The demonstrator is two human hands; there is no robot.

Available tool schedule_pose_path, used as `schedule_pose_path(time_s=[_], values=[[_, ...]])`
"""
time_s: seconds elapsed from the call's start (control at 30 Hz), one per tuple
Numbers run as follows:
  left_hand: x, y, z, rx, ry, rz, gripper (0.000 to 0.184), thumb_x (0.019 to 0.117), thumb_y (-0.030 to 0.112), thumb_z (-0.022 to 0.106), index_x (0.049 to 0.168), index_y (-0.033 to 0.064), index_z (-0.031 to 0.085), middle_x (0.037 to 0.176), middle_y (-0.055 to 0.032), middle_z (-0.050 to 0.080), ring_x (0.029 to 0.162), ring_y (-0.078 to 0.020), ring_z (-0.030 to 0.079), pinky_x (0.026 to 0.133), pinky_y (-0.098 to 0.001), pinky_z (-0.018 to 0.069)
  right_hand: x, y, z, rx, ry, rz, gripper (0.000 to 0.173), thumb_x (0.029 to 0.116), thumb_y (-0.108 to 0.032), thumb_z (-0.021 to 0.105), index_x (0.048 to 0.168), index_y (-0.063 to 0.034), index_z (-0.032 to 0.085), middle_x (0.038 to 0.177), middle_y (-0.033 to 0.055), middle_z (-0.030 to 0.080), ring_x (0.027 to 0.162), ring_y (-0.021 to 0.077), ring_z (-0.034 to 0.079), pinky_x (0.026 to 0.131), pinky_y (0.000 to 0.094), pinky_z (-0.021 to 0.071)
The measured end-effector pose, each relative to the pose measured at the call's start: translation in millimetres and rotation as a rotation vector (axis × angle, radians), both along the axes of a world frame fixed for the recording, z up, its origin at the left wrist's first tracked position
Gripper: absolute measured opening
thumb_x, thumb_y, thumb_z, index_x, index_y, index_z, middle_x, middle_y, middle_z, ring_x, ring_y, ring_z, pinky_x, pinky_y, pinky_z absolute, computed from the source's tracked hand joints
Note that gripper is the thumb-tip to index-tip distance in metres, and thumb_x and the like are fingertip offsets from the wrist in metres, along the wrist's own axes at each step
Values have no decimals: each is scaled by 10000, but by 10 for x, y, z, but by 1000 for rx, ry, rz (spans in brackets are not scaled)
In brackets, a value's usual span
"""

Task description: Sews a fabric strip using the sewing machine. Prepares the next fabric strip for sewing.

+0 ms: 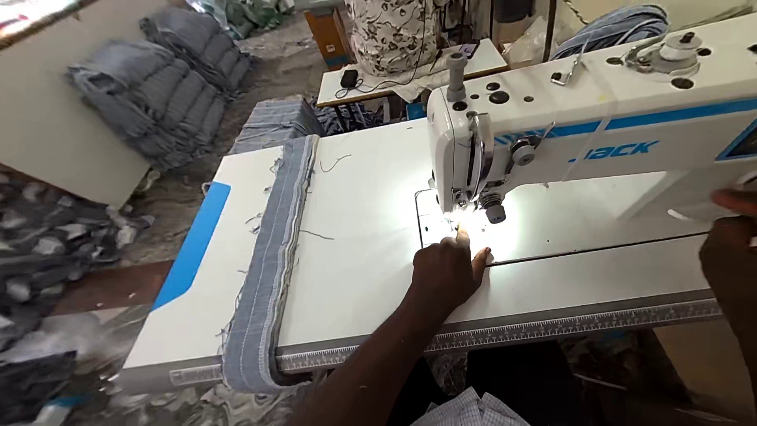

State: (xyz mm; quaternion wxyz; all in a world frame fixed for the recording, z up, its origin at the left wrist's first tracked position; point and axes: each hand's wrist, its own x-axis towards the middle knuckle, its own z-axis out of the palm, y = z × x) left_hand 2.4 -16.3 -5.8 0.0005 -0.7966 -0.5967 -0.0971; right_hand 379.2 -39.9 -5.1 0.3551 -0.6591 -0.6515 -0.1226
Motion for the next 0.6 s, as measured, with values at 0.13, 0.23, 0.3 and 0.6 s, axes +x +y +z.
schedule_pose_path(time_s=[0.13, 0.23, 0.3, 0.6], values=[[21, 32, -2, 15, 20, -11, 593, 1022, 594, 408, 980, 80, 702, 664, -55, 612, 613, -247, 661, 504, -415, 500, 8, 20, -153, -231, -74, -13, 343, 1046, -124, 444, 1155, -40, 758, 1204, 233, 710, 1149, 464, 656, 964, 697, 475], [28, 38, -10, 25, 37, -4, 620, 1021, 602, 398, 1066, 70, 713, 687, -56, 632, 624, -241, 670, 511, -411, 514, -61, 35, 32, -26, -20, -17, 318, 1052, -127, 464, 1228, -60, 721, 1210, 237, 683, 1130, 431, 645, 934, 618, 510], [42, 54, 11, -1, 14, 2, 597, 1014, 599, 412, 992, 76, 699, 681, -66, 630, 639, -256, 678, 521, -428, 517, -499, -36, 158, 109, 56, 48, 323, 1045, -136, 498, 1301, -32, 665, 1286, 235, 638, 1180, 380, 622, 943, 520, 544], [-1268, -2024, -381, 13, -612, -16, 296, 1038, 404, 577, 1161, 223, 777, 891, -5, 737, 793, -139, 698, 714, -407, 600, -1336, 97, -377, -369, -137, 219, 726, 974, -711, 432, 1462, -199, 593, 1560, 105, 497, 1492, 382, 370, 1198, 632, 292]])
